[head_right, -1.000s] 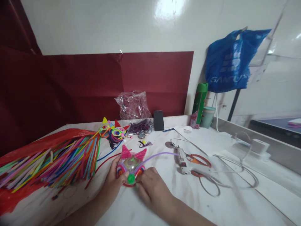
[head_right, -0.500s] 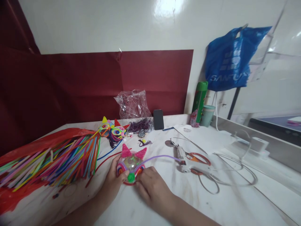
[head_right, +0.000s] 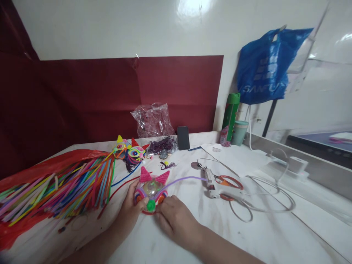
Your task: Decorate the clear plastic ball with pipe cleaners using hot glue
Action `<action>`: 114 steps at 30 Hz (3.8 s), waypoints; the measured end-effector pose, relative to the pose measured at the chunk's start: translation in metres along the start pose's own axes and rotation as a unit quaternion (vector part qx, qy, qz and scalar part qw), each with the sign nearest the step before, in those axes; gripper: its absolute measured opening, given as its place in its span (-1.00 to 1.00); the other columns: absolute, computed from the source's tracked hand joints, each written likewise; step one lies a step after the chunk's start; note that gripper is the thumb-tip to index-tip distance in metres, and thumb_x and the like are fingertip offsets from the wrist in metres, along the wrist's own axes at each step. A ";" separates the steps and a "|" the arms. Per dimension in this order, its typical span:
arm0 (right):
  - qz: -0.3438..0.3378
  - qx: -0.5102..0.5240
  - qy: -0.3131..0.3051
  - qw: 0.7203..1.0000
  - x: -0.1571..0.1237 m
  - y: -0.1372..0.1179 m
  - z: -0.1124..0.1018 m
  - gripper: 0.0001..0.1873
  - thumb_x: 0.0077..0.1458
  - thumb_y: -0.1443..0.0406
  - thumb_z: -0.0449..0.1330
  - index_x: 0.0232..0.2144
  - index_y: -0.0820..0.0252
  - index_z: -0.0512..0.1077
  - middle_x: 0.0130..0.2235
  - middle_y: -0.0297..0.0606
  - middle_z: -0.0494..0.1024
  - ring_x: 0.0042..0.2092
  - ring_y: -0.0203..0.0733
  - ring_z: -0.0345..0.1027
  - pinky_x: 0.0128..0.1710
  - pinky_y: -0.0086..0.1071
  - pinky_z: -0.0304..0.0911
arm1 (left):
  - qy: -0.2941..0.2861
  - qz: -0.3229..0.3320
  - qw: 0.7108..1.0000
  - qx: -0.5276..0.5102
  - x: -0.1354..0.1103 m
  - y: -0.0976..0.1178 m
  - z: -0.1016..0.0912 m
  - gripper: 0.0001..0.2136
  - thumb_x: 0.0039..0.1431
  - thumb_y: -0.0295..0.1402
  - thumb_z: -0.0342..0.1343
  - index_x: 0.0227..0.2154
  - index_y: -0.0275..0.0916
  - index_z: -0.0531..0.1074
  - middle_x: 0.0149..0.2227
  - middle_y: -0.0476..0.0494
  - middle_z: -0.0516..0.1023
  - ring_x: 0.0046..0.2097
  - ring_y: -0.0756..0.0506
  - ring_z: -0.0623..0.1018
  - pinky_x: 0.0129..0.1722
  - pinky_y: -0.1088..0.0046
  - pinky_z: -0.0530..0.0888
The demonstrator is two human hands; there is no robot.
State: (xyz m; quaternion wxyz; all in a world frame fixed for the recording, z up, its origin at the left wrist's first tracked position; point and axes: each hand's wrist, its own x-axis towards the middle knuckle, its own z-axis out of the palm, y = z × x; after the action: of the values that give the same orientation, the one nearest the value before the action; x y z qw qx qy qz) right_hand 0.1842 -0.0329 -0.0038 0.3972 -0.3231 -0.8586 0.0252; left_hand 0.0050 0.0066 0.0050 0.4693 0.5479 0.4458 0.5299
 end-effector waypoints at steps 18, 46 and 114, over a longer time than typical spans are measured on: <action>-0.001 -0.001 -0.013 1.000 -0.001 -0.001 0.001 -0.83 0.27 0.36 -0.05 -0.25 0.16 0.34 -0.37 -0.20 0.48 -0.31 -0.18 0.35 -0.26 -0.34 0.26 | 0.010 0.008 1.000 0.014 -0.001 0.002 -0.001 -0.41 -0.13 -0.39 0.15 0.07 -0.22 0.25 0.04 -0.23 0.45 0.04 -0.21 0.46 0.04 0.26 0.38; 0.011 -0.025 0.065 0.998 0.001 -0.001 -0.006 -0.86 0.20 0.40 -0.01 -0.31 0.14 0.33 -0.40 -0.22 0.50 -0.36 -0.19 0.36 -0.33 -0.37 0.28 | 0.015 0.020 0.999 0.020 0.003 0.003 0.001 -0.47 -0.11 -0.39 0.16 0.02 -0.21 0.30 0.00 -0.17 0.47 -0.01 -0.17 0.48 -0.06 0.32 0.43; -0.083 -0.186 0.058 0.977 0.013 0.009 -0.023 -0.73 0.23 0.49 -0.05 -0.25 0.22 0.44 -0.34 -0.20 0.44 -0.26 -0.15 0.23 -0.05 -0.17 0.08 | -0.024 -0.008 0.999 0.041 -0.002 0.009 0.005 -0.32 -0.15 -0.31 0.24 0.11 -0.22 0.21 0.05 -0.24 0.44 0.01 -0.21 0.48 0.01 0.24 0.39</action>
State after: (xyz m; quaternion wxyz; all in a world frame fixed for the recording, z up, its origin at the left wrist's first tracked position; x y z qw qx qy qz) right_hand 0.1988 -0.0235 0.0178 0.3798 -0.3200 -0.8475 -0.1871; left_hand 0.0098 0.0027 0.0132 0.4613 0.5755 0.4601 0.4943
